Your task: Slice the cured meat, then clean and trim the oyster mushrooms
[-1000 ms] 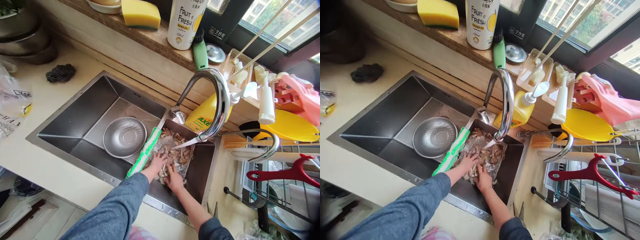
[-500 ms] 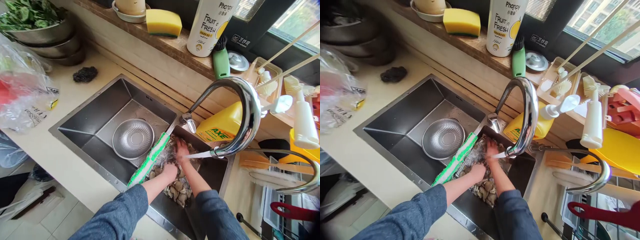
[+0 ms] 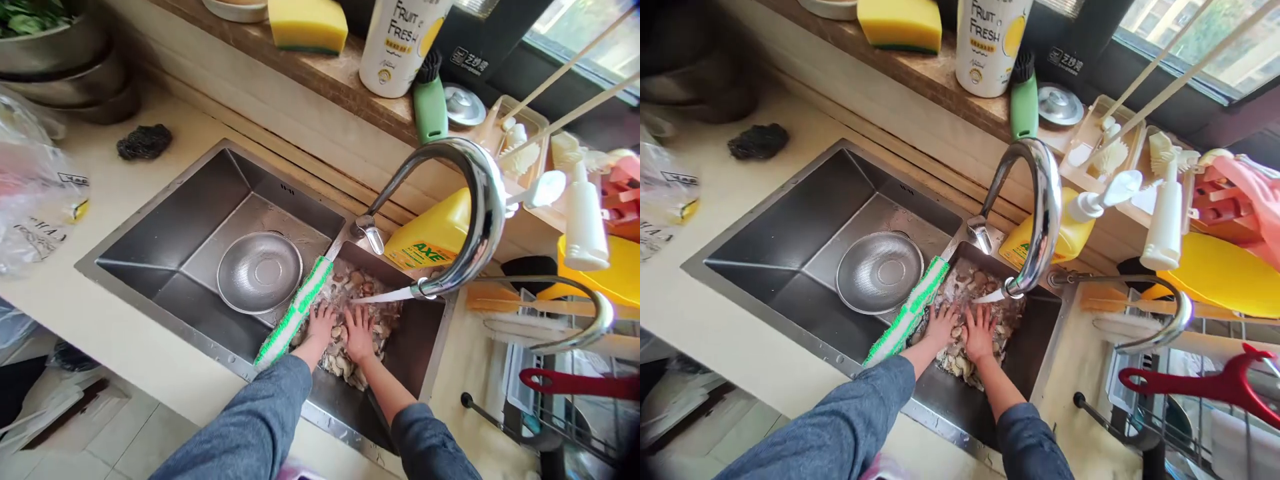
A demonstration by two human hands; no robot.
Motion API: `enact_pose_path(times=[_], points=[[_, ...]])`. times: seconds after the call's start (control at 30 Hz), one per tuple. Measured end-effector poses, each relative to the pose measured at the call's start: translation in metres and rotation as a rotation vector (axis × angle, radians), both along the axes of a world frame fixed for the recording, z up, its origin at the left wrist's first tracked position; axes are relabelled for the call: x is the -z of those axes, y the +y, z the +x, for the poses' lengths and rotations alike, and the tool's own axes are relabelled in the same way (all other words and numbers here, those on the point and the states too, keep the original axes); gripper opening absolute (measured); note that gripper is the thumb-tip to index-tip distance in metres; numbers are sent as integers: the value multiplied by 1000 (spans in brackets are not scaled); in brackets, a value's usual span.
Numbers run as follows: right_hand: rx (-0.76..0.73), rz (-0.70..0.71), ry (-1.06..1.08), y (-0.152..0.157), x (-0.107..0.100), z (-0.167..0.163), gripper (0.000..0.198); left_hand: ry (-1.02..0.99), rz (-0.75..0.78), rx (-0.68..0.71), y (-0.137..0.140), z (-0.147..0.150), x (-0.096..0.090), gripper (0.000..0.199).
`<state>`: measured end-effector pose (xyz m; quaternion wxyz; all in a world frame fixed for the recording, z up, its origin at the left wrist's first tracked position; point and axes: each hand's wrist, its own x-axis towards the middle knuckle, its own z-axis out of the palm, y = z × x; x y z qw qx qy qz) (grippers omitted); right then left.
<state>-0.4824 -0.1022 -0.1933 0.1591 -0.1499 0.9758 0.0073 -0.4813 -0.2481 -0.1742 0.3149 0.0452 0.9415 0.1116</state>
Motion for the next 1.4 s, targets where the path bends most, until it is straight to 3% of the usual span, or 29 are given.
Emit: enact_pose_path(times=[0.1, 0.2, 0.27, 0.33, 0.4, 0.5, 0.6, 0.73, 0.87, 1.0, 1.17, 1.3, 1.4], points=[[-149, -30, -108, -2, -5, 32, 74, 134, -36, -96, 7, 4, -1, 59], [-325, -71, -209, 1, -8, 28, 76, 51, -4, -117, 16, 8, -8, 64], [-231, -45, -180, 2, -6, 14, 74, 3, 52, -107, 21, 3, -23, 71], [-2, -9, -114, 0, -4, 5, 74, 79, 156, -73, 20, -13, -51, 67], [172, -28, -77, -5, -2, 4, 71, 287, 263, -43, 14, -37, -89, 44], [241, -179, -54, -9, -7, 10, 57, 626, 287, -73, -3, -76, -144, 26], [360, -324, -22, 1, -20, 7, 46, 881, 256, -14, -19, -104, -174, 22], [478, -356, 8, 28, -35, -7, 45, 970, 227, 115, -32, -112, -178, 28], [510, -354, -15, 38, -41, -6, 41, 976, 219, 114, -30, -114, -180, 47], [459, -347, -67, 31, -44, -6, 38, 907, 159, 133, -17, -119, -174, 60], [416, -306, -163, 16, -38, -20, 31, 866, 125, 174, -6, -118, -153, 60], [520, -274, -225, 3, -29, -24, 29, 849, 152, 182, -6, -117, -159, 65], [613, -347, -258, 4, -29, -23, 23, 810, 238, 189, -14, -98, -167, 71]])
